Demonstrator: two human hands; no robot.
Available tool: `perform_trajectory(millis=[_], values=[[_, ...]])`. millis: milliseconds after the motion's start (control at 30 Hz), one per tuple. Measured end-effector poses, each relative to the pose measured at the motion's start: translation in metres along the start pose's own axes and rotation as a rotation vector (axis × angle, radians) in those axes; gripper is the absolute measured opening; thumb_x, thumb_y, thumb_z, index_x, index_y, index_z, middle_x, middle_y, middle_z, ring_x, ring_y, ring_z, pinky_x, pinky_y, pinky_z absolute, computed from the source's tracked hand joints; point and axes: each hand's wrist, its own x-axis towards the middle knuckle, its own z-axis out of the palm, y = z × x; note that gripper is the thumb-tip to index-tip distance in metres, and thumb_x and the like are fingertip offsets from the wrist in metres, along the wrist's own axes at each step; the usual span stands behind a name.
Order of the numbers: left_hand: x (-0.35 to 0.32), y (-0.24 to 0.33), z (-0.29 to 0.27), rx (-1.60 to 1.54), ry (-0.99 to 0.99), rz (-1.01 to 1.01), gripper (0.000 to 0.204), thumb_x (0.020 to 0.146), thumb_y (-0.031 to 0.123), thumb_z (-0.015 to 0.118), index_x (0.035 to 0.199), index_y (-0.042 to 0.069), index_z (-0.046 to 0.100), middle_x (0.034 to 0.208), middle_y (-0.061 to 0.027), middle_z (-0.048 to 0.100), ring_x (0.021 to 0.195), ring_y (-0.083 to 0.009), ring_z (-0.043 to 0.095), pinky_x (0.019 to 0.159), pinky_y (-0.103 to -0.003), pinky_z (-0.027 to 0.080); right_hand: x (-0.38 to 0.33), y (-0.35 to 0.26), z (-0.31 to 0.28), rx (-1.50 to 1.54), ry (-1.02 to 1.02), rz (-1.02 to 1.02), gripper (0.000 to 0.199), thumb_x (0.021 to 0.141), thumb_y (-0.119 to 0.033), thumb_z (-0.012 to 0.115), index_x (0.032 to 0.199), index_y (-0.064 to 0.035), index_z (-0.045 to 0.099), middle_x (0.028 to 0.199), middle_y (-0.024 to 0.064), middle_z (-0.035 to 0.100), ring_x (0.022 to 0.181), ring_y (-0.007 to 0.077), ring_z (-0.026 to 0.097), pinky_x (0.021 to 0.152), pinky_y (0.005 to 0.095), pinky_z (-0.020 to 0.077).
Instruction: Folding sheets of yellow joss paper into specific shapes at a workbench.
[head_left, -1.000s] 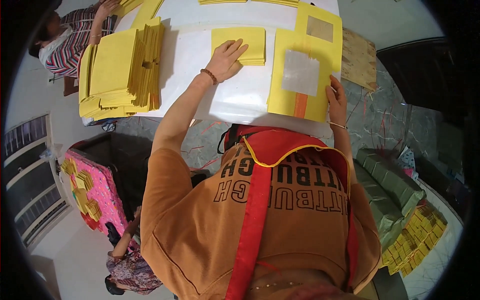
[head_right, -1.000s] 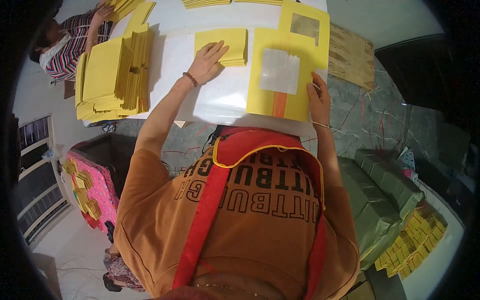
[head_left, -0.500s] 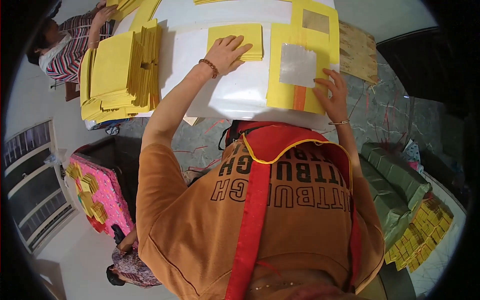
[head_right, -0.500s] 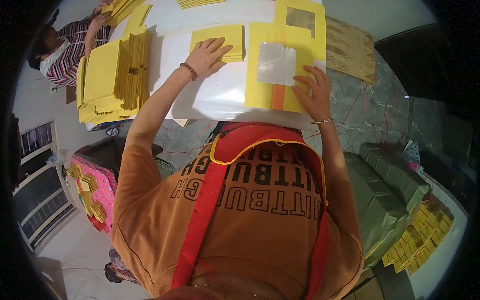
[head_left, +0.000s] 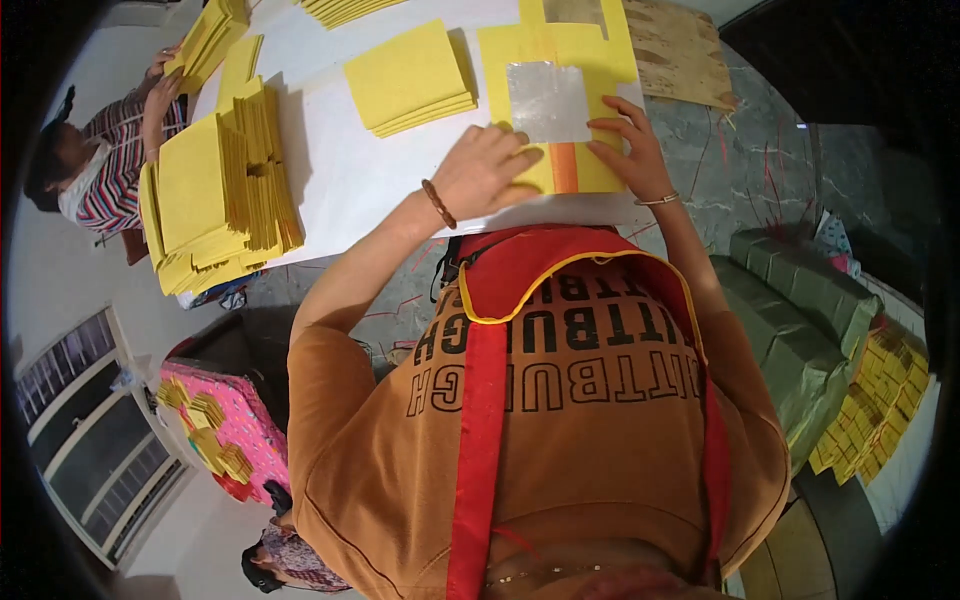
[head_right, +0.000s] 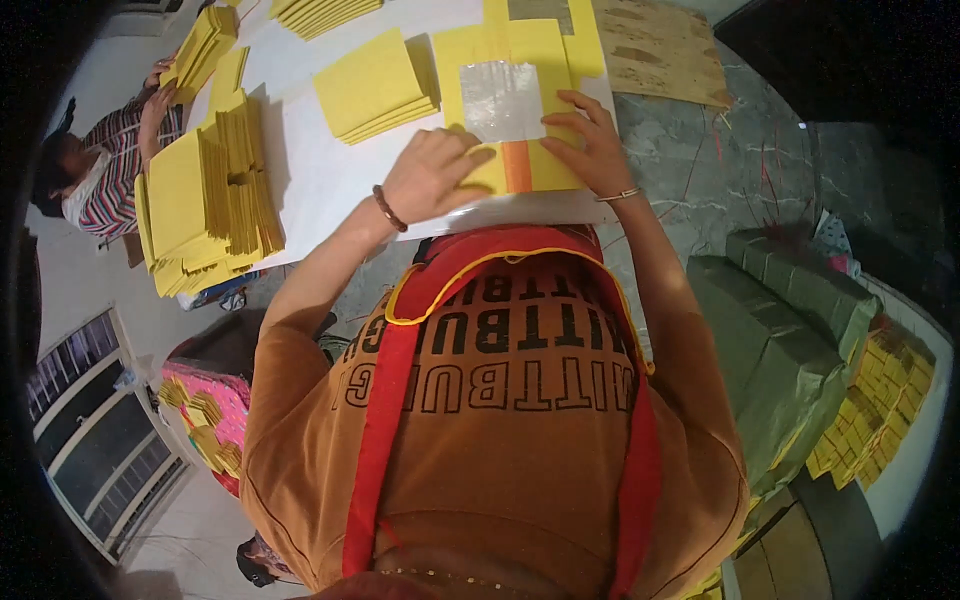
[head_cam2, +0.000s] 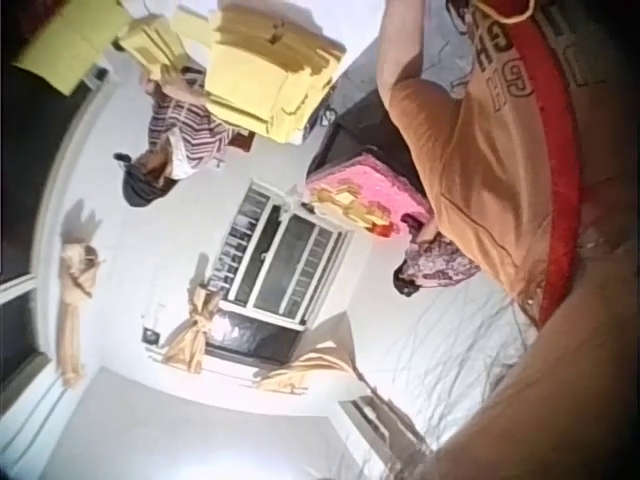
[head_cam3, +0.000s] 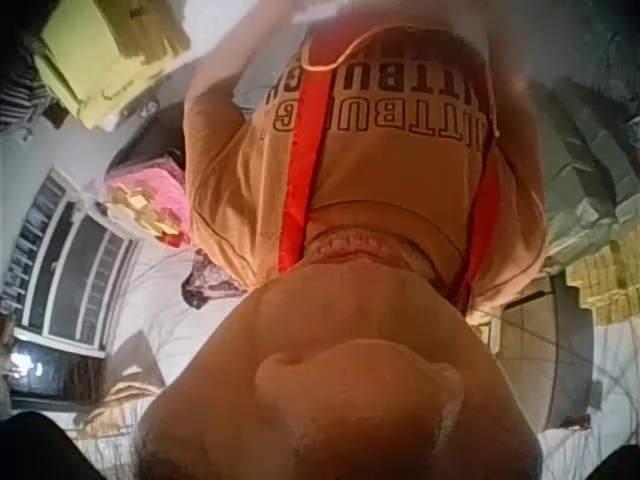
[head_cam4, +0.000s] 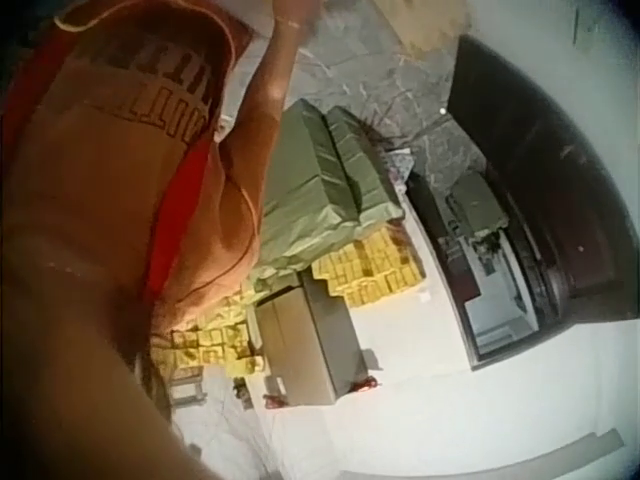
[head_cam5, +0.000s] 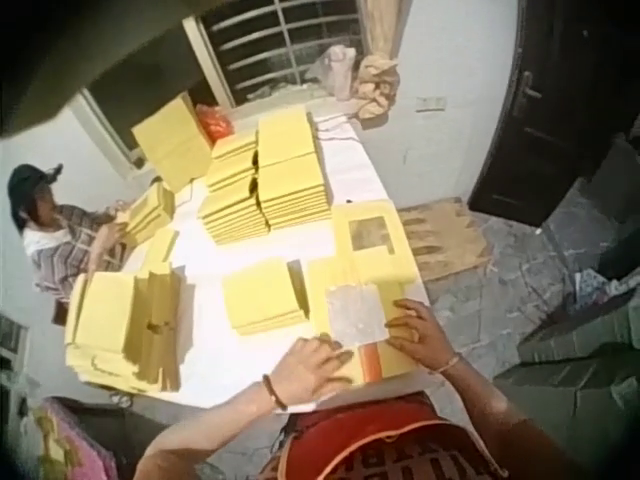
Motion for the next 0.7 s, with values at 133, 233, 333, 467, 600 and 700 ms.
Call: perform_trajectory(millis=[133, 233, 333, 467, 600, 700], values=[[0.000, 0.006, 0.006, 0.048, 0.000, 0.025, 0.022, 0.079, 0.021, 0.061, 0.094, 0.005, 0.061, 0.093, -0.0090, 0.057, 0.081, -0.0242, 0.053, 0.070, -0.036, 0.043, 0.000, 0.001, 0.000, 0.014, -0.011, -0.006, 0.024, 0.074, -0.019, 0.068, 0.097, -0.0124, 0.064, 0.123, 0.0074, 0.046, 0.115, 0.0257, 0.042, 0.096, 0.0355, 0.0342], [0.001, 0.004, 0.006, -0.092, -0.016, 0.063, 0.019, 0.078, 0.018, 0.062, 0.091, 0.004, 0.060, 0.088, -0.0098, 0.057, 0.079, -0.0242, 0.054, 0.067, -0.034, 0.044, -0.002, 0.012, 0.003, 0.124, -0.015, 0.029, 0.020, 0.079, -0.019, 0.063, 0.097, -0.0103, 0.065, 0.124, 0.0077, 0.046, 0.117, 0.0235, 0.041, 0.096, 0.0337, 0.0339], [0.003, 0.000, 0.005, -0.322, -0.021, -0.053, 0.016, 0.082, 0.018, 0.057, 0.087, 0.004, 0.062, 0.080, -0.0095, 0.058, 0.075, -0.0242, 0.055, 0.065, -0.033, 0.046, -0.004, 0.013, 0.001, 0.311, -0.032, 0.105, 0.022, 0.086, -0.022, 0.054, 0.097, -0.0065, 0.065, 0.125, 0.0081, 0.045, 0.117, 0.0208, 0.040, 0.096, 0.0315, 0.0336], [0.006, -0.001, 0.002, -0.435, -0.079, -0.255, 0.016, 0.083, 0.016, 0.056, 0.084, 0.001, 0.062, 0.072, -0.0124, 0.059, 0.067, -0.0270, 0.057, 0.061, -0.034, 0.046, -0.004, 0.011, -0.001, 0.359, -0.039, 0.122, 0.032, 0.091, -0.027, 0.045, 0.098, -0.0021, 0.065, 0.126, 0.0077, 0.044, 0.116, 0.0186, 0.041, 0.096, 0.0297, 0.0334], [0.012, 0.002, -0.005, -0.552, -0.156, -0.500, 0.016, 0.079, 0.014, 0.058, 0.083, 0.000, 0.063, 0.069, -0.0124, 0.061, 0.058, -0.0230, 0.057, 0.054, -0.031, 0.045, -0.005, 0.013, 0.000, 0.422, -0.028, 0.136, 0.032, 0.091, -0.026, 0.045, 0.097, -0.0026, 0.065, 0.127, 0.0072, 0.044, 0.116, 0.0184, 0.041, 0.096, 0.0296, 0.0331], [0.010, -0.002, 0.001, -0.611, -0.151, -0.557, 0.016, 0.077, 0.014, 0.058, 0.082, 0.001, 0.064, 0.066, -0.0106, 0.060, 0.054, -0.0173, 0.055, 0.052, -0.028, 0.043, -0.004, 0.010, 0.000, 0.412, -0.030, 0.165, 0.032, 0.091, -0.026, 0.044, 0.096, -0.0025, 0.066, 0.127, 0.0067, 0.044, 0.116, 0.0181, 0.041, 0.097, 0.0299, 0.0323]])
